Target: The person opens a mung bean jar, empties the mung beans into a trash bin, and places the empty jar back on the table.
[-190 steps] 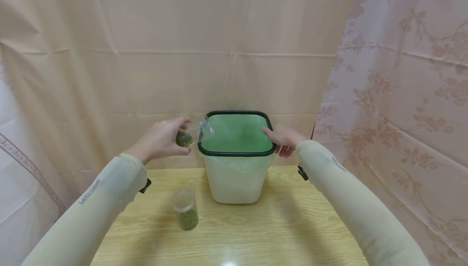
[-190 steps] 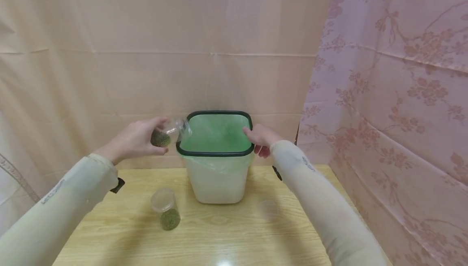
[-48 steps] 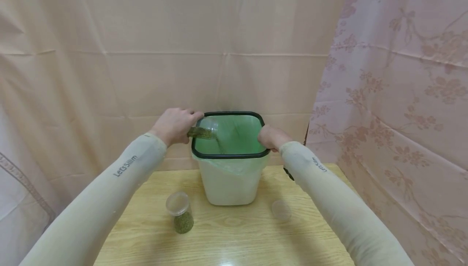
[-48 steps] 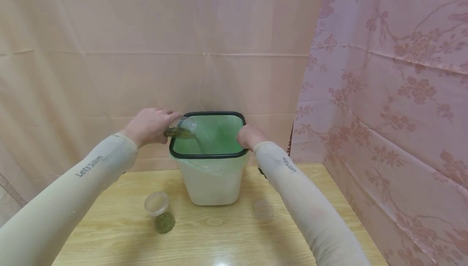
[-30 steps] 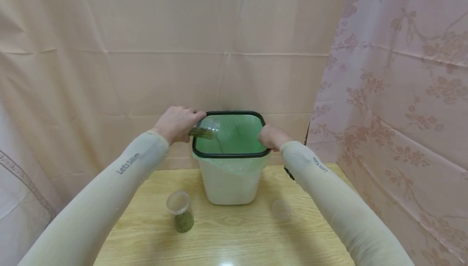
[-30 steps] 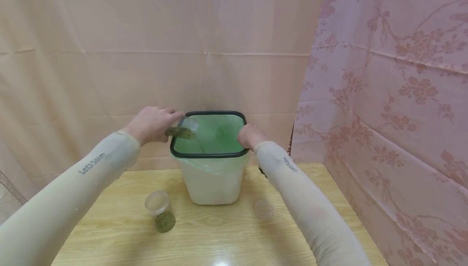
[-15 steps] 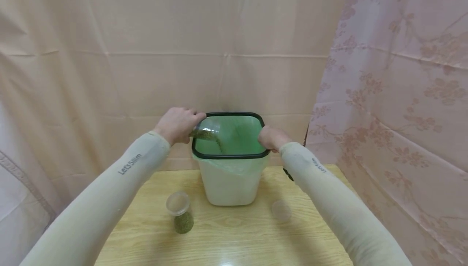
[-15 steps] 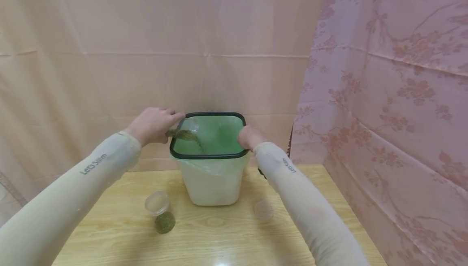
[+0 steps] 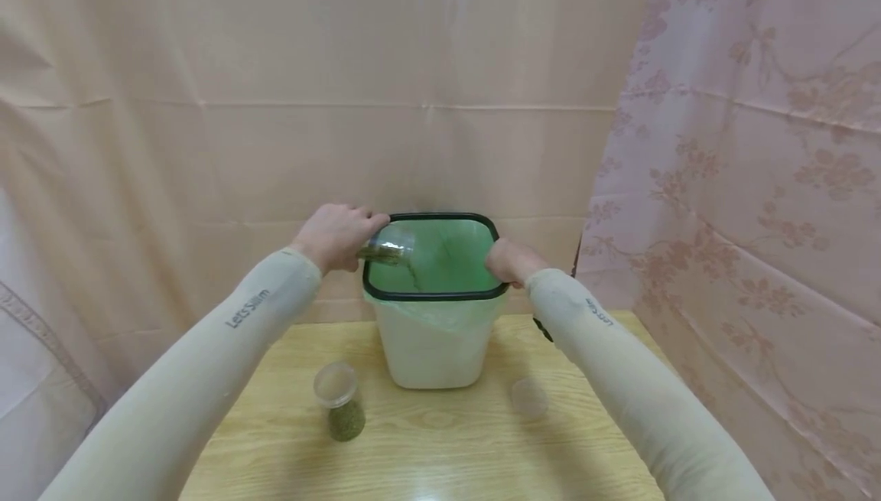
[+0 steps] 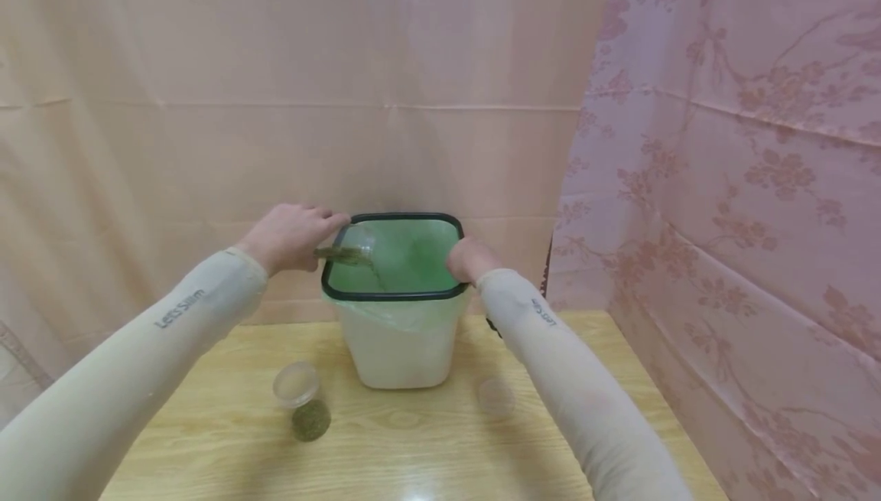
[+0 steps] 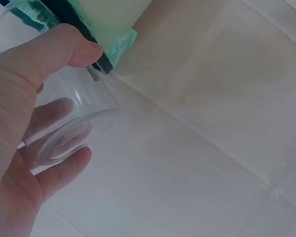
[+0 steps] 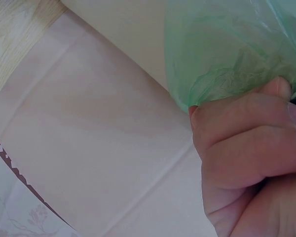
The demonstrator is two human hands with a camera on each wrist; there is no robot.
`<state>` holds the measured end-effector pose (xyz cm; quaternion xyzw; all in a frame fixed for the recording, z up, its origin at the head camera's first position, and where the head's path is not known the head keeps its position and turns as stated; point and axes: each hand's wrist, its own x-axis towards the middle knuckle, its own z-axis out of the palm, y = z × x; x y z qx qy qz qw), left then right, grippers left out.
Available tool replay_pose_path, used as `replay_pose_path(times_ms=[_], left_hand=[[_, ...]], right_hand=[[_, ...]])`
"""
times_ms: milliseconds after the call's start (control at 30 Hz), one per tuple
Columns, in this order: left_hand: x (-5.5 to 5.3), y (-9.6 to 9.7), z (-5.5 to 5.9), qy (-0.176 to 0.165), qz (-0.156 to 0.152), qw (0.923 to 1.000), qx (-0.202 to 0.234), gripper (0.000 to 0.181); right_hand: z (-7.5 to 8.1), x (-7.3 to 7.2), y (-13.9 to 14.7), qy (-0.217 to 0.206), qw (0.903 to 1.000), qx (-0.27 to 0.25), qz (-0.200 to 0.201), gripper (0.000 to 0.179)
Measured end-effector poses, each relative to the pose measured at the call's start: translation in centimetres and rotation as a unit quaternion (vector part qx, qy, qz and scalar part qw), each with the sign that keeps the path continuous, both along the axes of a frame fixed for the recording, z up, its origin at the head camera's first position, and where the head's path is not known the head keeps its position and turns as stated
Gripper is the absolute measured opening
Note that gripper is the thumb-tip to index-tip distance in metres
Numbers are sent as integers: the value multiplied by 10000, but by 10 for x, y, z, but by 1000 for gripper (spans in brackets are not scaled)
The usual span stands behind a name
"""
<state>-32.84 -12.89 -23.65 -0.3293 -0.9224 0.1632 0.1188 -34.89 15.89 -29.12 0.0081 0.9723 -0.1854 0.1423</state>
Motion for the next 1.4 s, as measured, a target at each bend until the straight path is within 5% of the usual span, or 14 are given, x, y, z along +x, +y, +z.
replay_pose_path(times_ms=[1400], left_hand=[[0, 3, 7, 55, -16, 9994, -339, 71]], right_hand=[[-1, 1, 3, 69, 9999, -145, -37, 31]])
